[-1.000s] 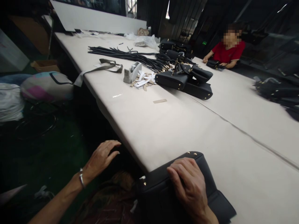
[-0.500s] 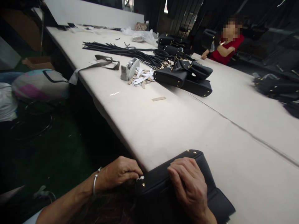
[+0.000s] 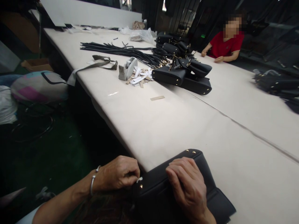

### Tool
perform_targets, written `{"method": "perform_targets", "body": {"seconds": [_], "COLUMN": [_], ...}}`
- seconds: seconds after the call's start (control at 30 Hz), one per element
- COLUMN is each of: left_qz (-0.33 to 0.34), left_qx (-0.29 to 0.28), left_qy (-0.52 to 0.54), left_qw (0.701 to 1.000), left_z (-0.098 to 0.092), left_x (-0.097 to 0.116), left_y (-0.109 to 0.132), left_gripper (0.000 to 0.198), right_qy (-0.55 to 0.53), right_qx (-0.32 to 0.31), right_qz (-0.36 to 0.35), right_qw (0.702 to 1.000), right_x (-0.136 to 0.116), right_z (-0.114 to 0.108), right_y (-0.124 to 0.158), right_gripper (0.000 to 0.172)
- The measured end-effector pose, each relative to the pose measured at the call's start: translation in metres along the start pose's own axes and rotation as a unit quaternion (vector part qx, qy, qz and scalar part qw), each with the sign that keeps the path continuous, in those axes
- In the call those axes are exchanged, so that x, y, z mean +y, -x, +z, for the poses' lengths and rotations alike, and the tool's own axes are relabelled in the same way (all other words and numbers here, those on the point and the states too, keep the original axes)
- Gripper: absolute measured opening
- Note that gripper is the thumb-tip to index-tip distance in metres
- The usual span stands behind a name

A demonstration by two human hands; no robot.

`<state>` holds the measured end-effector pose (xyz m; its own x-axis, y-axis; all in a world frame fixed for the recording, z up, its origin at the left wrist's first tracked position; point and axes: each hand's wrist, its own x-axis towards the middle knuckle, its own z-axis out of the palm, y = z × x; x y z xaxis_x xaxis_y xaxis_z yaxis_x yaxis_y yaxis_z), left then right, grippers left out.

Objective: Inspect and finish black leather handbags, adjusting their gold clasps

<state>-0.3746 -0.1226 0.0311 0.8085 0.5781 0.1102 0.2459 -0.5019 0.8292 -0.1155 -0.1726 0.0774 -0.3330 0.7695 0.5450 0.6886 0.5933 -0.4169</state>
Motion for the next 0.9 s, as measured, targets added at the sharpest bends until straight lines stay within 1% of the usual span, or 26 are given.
{"method": "perform_targets", "body": {"seconds": [0.1, 0.17, 0.3, 0.37, 0.43, 0.5, 0.57, 0.63, 0.7, 0.77, 0.83, 0.9], "left_qz": [0.028, 0.035, 0.023, 0.017, 0.023, 0.027, 0.010, -0.023, -0.049, -0.066, -0.088, -0.121], "left_qx": [0.034, 0.056, 0.103, 0.112, 0.099, 0.078, 0.064, 0.056, 0.044, 0.025, 0.011, -0.002], "left_qy": [-0.007, -0.002, 0.004, 0.028, 0.064, 0.096, 0.109, 0.108, 0.109, 0.121, 0.142, 0.175], "left_qw": [0.999, 0.998, 0.994, 0.993, 0.993, 0.992, 0.992, 0.992, 0.992, 0.990, 0.986, 0.977], "left_z": [0.008, 0.013, 0.017, 0.016, 0.013, 0.011, 0.009, 0.007, 0.005, 0.003, 0.001, -0.001], "left_x": [-0.003, -0.005, -0.005, -0.006, -0.007, -0.007, -0.006, -0.002, 0.003, 0.008, 0.009, 0.007], "left_y": [0.001, 0.000, -0.003, -0.002, 0.001, 0.005, 0.008, 0.009, 0.007, 0.004, 0.000, -0.004], "left_gripper": [0.011, 0.010, 0.009, 0.016, 0.025, 0.028, 0.029, 0.028, 0.025, 0.017, 0.010, 0.008], "right_qy": [0.000, 0.003, 0.008, 0.007, 0.006, 0.005, 0.006, 0.007, 0.006, 0.006, 0.007, 0.009], "right_qx": [0.001, 0.001, -0.006, -0.006, -0.003, -0.001, 0.000, -0.001, -0.001, 0.001, 0.006, 0.007], "right_qz": [0.000, -0.001, 0.004, 0.004, 0.002, 0.002, 0.001, 0.002, 0.002, 0.003, 0.001, -0.001], "right_qw": [1.000, 1.000, 1.000, 1.000, 1.000, 1.000, 1.000, 1.000, 1.000, 1.000, 1.000, 1.000], "right_x": [0.000, 0.000, 0.000, 0.000, -0.001, -0.001, -0.001, -0.001, -0.001, -0.001, -0.001, -0.002], "right_z": [0.000, 0.000, -0.001, -0.001, -0.001, 0.000, 0.000, -0.001, -0.001, -0.001, -0.001, -0.001], "right_y": [0.001, 0.002, 0.002, 0.001, -0.001, -0.001, 0.000, 0.001, 0.001, 0.001, 0.000, -0.002], "right_gripper": [0.014, 0.014, 0.013, 0.013, 0.013, 0.013, 0.014, 0.014, 0.014, 0.014, 0.013, 0.013]}}
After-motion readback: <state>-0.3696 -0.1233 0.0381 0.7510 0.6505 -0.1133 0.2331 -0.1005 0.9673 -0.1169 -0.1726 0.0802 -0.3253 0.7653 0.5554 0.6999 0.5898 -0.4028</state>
